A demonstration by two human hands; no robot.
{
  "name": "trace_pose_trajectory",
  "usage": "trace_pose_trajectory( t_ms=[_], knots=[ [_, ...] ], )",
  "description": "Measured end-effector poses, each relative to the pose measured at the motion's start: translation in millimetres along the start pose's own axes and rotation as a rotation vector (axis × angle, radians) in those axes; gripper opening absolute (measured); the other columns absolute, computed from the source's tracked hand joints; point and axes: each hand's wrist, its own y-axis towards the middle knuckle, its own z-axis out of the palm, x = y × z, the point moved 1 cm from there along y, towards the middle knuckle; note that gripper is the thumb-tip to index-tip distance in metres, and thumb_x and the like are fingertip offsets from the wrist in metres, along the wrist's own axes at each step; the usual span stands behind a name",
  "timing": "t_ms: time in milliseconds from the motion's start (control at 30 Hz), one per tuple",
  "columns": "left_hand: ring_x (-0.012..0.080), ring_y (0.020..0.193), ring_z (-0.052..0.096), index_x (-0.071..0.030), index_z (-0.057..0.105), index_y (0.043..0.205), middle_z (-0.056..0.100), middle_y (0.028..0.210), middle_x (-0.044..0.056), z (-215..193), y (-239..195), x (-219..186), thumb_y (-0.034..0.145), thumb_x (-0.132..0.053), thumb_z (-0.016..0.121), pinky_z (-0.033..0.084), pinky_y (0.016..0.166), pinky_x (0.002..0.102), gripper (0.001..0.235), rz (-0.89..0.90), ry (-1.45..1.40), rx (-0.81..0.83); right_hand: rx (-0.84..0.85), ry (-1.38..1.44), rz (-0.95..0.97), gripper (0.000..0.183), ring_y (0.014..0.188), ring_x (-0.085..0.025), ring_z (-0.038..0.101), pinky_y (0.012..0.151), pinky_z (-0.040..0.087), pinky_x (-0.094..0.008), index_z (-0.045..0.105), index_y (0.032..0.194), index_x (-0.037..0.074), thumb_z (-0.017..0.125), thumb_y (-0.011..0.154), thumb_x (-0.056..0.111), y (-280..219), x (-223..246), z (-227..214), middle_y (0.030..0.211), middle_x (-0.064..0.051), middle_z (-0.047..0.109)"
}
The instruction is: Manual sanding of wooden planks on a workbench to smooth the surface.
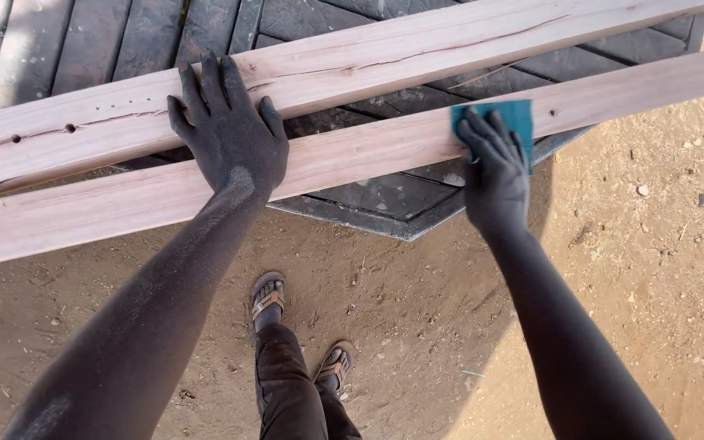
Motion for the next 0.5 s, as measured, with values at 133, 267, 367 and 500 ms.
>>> trace_pose_trajectory(
  t_ms=[133, 267, 367, 500],
  knots=[
    [0.0424, 0.146, 0.029, -0.002, 0.049, 0.153, 0.043, 0.159, 0.02, -1.7, 2.6, 1.8, 0.1, -0.036, 0.059, 0.022, 0.115, 0.066, 0.063, -0.02, 0.026, 0.014, -0.31, -0.104, 0.255, 0.039, 0.145, -0.047, 0.041, 0.116, 0.036, -0.054, 0.063, 0.143, 0.002, 0.062, 0.103, -0.001, -19.6, -32.6, 11.5, 0.153, -0.016, 0.055],
    [0.0423, 0.147, 0.03, -0.002, 0.048, 0.154, 0.042, 0.16, 0.018, -0.2, 3.4, 0.6, 0.102, -0.038, 0.057, 0.022, 0.115, 0.066, 0.064, -0.025, 0.03, 0.013, -0.214, -0.005, 0.192, 0.039, 0.155, -0.035, 0.035, 0.128, 0.024, -0.055, 0.058, 0.147, 0.013, 0.05, 0.109, 0.02, -9.2, 133.0, 67.0, 0.16, -0.005, 0.048],
    [0.0411, 0.147, 0.031, -0.004, 0.049, 0.153, 0.04, 0.161, 0.016, -1.9, 5.3, 1.8, 0.102, -0.038, 0.057, 0.024, 0.115, 0.065, 0.062, -0.007, 0.008, -0.01, 0.013, 0.105, -0.004, 0.049, 0.156, -0.03, 0.034, 0.129, 0.024, -0.055, 0.053, 0.15, 0.015, 0.049, 0.102, 0.015, 0.7, 150.2, 56.8, 0.162, -0.003, 0.045],
    [0.0404, 0.147, 0.029, -0.002, 0.051, 0.152, 0.044, 0.159, 0.018, 1.9, 1.7, 1.6, 0.1, -0.037, 0.058, 0.023, 0.114, 0.065, 0.063, -0.005, 0.009, -0.012, -0.04, -0.021, 0.011, 0.035, 0.149, -0.029, 0.046, 0.122, 0.028, -0.054, 0.063, 0.143, 0.019, 0.059, 0.107, 0.021, -15.6, 32.1, 13.3, 0.153, -0.001, 0.057]
  ],
)
